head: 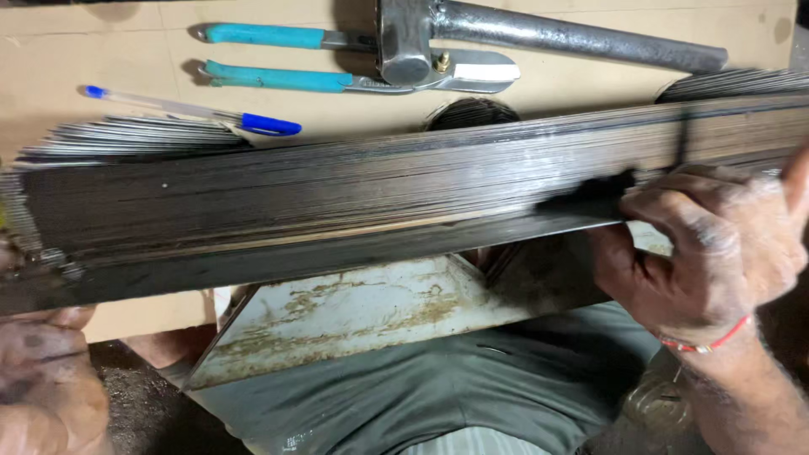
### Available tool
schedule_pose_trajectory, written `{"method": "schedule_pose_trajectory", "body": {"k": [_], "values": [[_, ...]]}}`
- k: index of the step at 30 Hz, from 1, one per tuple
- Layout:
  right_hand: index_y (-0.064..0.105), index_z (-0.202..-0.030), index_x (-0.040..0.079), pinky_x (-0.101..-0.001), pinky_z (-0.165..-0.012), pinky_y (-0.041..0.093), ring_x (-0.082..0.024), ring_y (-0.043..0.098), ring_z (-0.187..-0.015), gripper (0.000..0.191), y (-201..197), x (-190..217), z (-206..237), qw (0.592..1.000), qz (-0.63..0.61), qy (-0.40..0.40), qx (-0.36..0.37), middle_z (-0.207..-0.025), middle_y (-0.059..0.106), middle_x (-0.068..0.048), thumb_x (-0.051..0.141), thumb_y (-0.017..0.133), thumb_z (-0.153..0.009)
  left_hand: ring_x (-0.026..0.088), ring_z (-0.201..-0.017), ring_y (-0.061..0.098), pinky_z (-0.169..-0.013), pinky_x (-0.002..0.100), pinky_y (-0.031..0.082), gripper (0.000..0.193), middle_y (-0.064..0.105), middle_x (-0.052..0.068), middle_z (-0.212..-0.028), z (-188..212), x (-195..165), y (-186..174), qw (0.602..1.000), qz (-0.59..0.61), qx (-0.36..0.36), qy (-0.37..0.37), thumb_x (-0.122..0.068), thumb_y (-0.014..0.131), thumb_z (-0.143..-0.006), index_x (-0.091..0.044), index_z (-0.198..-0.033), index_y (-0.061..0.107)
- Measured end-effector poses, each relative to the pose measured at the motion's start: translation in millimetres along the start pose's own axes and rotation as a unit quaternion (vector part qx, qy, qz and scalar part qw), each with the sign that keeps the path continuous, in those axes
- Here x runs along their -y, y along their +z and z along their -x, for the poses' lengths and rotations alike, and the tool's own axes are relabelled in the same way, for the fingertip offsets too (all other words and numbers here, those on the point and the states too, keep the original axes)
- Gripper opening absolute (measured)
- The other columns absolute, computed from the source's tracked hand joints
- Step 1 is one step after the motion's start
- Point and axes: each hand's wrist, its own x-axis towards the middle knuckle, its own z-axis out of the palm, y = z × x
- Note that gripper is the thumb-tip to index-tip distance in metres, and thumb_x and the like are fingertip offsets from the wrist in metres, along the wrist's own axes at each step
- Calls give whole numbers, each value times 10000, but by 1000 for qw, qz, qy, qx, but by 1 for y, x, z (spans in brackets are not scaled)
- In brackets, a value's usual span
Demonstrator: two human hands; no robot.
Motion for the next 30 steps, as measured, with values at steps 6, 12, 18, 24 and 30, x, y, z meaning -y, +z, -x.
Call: {"method": "schedule_pose_trajectory", "body": {"k": [6,12,18,24,30], "values": [[629,-1092,24,-401,-884,464,-306,671,-977,301,5,-16,19,998,14,36,39,-1045,680,-144,-4,843,-882,105,-939,684,-789,177,597,202,674,143,-1076,7,9,-5,995,24,-17,-94,-116,497,-1211,46,-1331,509],[647,-1116,69,-535,-1071,408,-321,663,-1041,345,22,-33,42,999,24,28,2,-1054,682,-134,56,862,-846,121,-957,683,-828,202,597,202,666,146,-1083,-7,14,9,996,12,-16,-92,-105,527,-1189,46,-1322,515],[620,-987,32,-634,-1056,325,-372,637,-951,420,29,-18,22,1000,19,12,-12,-907,639,-139,176,880,-690,138,-976,682,-866,226,596,206,659,148,-1091,-4,21,2,996,7,-18,-91,-94,556,-1167,46,-1313,521],[591,-938,50,-560,-1048,363,-362,623,-970,415,39,-10,18,999,11,17,-29,-904,633,-131,217,892,-707,154,-995,680,-904,251,595,214,651,151,-1098,-6,33,-16,996,-6,-29,-90,-84,586,-1145,46,-1305,527],[516,-914,84,-515,-994,390,-348,582,-1013,459,45,-14,32,999,11,30,-28,-926,597,-134,278,892,-735,170,-1014,679,-942,276,595,225,644,153,-1106,-2,27,-2,994,-74,-48,-57,-73,616,-1124,46,-1296,532]]}}
